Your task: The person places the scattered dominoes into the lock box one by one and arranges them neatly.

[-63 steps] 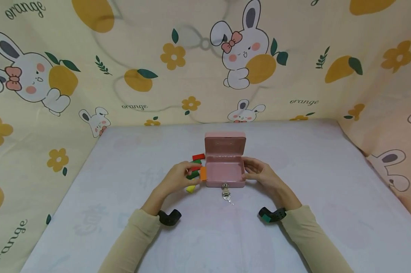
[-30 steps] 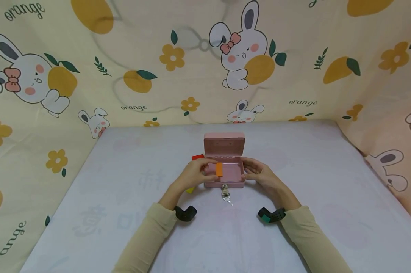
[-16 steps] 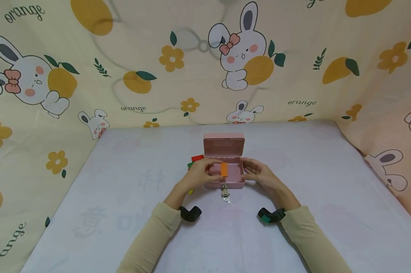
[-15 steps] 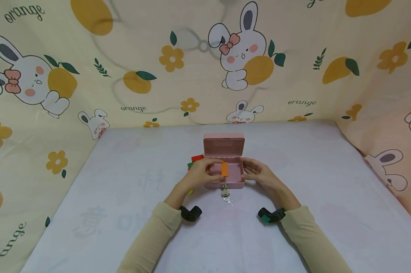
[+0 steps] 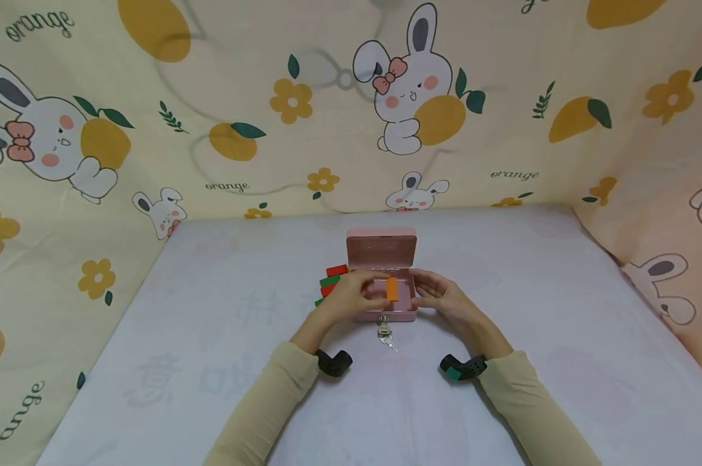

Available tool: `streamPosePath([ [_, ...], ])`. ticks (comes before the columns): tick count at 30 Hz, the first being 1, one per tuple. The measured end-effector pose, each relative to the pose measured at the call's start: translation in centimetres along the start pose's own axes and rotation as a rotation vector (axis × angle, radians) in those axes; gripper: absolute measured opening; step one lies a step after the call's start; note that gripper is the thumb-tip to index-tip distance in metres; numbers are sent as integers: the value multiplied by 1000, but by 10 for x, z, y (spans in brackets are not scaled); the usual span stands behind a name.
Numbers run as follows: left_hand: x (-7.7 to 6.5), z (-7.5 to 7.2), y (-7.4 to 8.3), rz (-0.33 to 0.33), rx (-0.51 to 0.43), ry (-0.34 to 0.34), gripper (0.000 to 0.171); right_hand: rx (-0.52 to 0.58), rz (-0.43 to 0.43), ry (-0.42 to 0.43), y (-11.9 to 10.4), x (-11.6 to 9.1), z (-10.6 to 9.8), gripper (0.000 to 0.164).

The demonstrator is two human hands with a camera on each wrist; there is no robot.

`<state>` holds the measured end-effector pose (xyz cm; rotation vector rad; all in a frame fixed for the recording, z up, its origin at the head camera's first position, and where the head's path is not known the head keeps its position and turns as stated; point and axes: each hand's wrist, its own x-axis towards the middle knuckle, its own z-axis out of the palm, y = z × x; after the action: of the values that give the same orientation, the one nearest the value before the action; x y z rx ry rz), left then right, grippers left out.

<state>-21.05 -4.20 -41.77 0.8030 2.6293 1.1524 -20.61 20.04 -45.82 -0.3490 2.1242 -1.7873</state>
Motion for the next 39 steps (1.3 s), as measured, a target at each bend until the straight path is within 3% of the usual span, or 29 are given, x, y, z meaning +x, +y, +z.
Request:
streamPosePath([
  [15,13,16,4,-7,22,-40,42,13,-33,-20,1,0,-2,69],
  [21,17,22,7,-66,47,-63,47,52,-23,-17,-2,0,-1,71],
  [39,21,31,13,-133,85,-64,50,90,-15,-18,2,0,-2,73],
])
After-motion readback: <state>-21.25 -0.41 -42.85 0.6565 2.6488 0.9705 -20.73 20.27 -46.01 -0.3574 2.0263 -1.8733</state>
